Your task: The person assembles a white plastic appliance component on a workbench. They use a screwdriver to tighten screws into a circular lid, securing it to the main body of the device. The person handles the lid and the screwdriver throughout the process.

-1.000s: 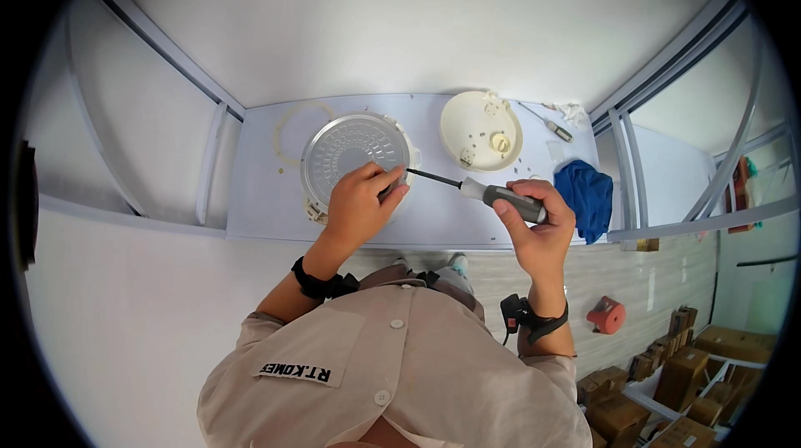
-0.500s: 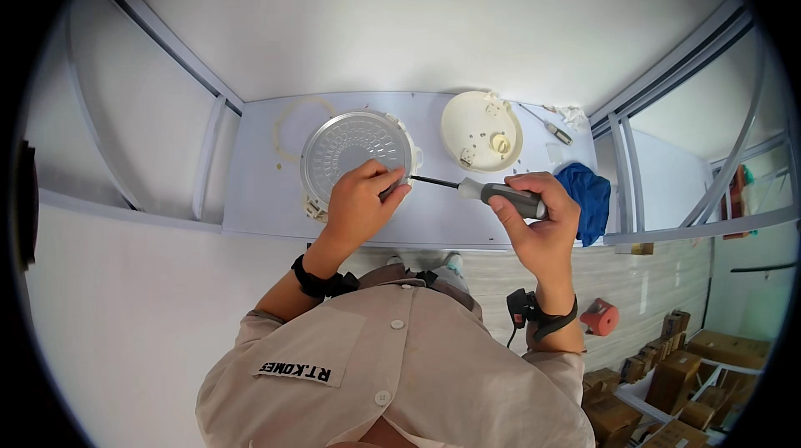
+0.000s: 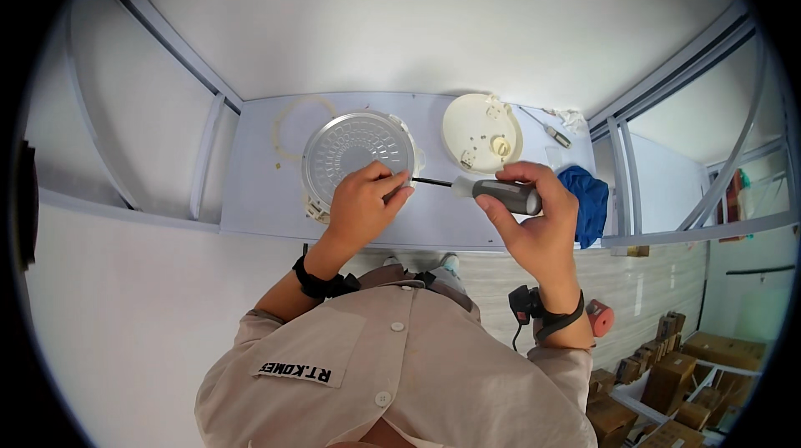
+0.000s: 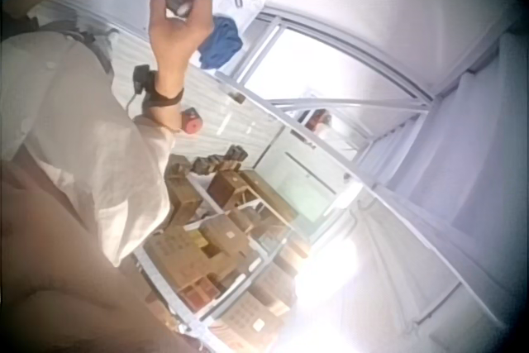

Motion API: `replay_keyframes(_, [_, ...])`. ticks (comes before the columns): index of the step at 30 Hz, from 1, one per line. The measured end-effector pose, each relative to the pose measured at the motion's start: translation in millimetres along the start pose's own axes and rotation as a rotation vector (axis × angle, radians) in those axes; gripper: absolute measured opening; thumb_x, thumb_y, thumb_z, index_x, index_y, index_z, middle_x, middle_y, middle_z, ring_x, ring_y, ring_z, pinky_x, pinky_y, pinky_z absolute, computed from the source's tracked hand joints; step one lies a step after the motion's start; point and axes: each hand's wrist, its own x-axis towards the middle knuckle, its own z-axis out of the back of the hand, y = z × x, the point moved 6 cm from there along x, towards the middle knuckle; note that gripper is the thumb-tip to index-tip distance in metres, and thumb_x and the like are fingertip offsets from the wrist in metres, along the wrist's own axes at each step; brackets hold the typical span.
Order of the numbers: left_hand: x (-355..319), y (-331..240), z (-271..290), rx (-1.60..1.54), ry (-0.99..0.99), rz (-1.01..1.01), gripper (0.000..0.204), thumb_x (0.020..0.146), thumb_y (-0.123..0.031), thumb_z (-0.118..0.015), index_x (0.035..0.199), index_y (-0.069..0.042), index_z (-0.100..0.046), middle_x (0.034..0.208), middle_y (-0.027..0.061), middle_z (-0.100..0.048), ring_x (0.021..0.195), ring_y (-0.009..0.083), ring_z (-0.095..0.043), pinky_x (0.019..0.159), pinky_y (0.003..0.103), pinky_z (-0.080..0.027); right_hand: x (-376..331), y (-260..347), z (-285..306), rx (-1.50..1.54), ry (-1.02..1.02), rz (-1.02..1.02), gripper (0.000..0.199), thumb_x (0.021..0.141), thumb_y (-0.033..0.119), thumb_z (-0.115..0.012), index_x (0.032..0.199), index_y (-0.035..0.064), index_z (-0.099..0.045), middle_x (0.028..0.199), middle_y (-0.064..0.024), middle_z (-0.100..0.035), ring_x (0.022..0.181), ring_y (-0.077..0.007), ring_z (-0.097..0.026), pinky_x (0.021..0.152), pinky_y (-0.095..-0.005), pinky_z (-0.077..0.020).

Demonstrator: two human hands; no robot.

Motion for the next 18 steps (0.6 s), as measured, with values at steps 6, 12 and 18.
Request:
replay_keyframes(6, [0, 2, 0, -0.022, 0.015, 0.008, 0.021, 0.085, -0.02, -0.084, 0.104, -0.009, -0.082, 0.086, 0.0041, -0.065, 0.073, 0.0256, -0.067, 0.066, 0.041, -0.054, 21, 19, -14, -0.031, -0.016, 0.081, 0.058, 0.078, 0.014, -0.096, 0.127, 0.005, -0.064, 0.103, -0.0115, -0.08, 0.089, -0.019, -0.076, 0.076, -0.0278, -0.0562])
replay_keyframes(12, [1, 1, 1, -0.031, 0.013, -0.005, 0.021, 0.085, -0.019, -0.084, 0.104, -0.009, -0.081, 0.085, 0.0039, -0.064, 0.073, 0.0263, -0.067, 0.067, 0.041, -0.054, 38, 34, -34, -0.089, 0.014, 0.202, 0.067, 0.08, 0.018, -0.095, 0.136, 0.0043, -0.061, 0.106, -0.0132, -0.076, 0.085, -0.0215, -0.074, 0.074, -0.0298, -0.0555])
replay_keyframes(18, [2, -1, 3, -0.039, 0.028, 0.014, 0.02, 0.086, -0.019, -0.083, 0.103, -0.009, -0.081, 0.085, 0.0052, -0.064, 0.074, 0.0281, -0.067, 0.067, 0.043, -0.054, 57, 61, -49, -0.082, 0.093, 0.379, 0.07, 0.089, 0.006, -0.079, 0.152, 0.0052, -0.048, 0.13, -0.022, -0.061, 0.113, -0.0406, -0.06, 0.098, -0.0463, -0.0503])
